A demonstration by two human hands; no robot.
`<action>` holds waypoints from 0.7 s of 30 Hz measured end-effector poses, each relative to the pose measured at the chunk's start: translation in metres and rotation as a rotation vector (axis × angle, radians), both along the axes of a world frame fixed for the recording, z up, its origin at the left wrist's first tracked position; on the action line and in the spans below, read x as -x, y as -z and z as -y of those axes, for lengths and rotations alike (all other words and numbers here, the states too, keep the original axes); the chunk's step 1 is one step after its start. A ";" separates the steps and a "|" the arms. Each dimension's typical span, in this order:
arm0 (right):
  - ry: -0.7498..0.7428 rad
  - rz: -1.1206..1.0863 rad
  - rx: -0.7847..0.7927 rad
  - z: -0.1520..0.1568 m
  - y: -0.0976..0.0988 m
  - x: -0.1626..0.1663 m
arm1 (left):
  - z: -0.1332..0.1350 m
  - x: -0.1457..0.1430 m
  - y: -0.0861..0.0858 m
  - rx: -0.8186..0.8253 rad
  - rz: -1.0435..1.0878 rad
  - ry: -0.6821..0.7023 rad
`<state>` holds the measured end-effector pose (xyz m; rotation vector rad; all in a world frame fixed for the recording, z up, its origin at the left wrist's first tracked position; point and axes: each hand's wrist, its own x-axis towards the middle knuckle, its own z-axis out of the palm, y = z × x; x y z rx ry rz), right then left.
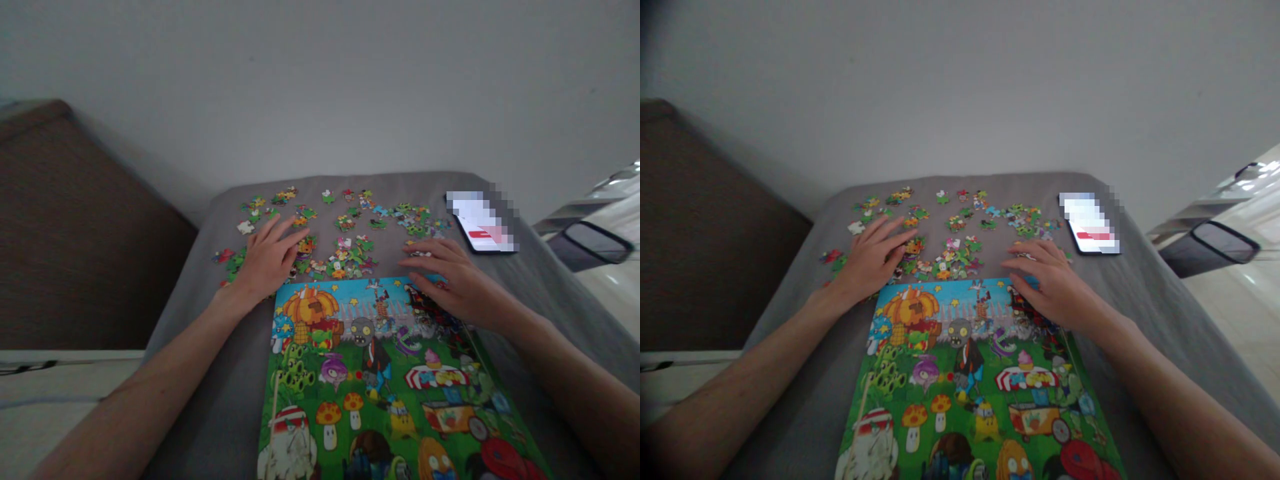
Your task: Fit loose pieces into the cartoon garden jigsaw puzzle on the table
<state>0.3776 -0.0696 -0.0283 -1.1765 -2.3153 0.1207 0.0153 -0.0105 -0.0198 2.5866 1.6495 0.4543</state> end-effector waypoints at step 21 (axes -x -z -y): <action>0.000 0.040 0.029 0.001 0.000 0.001 | 0.013 -0.007 -0.009 -0.031 -0.182 0.308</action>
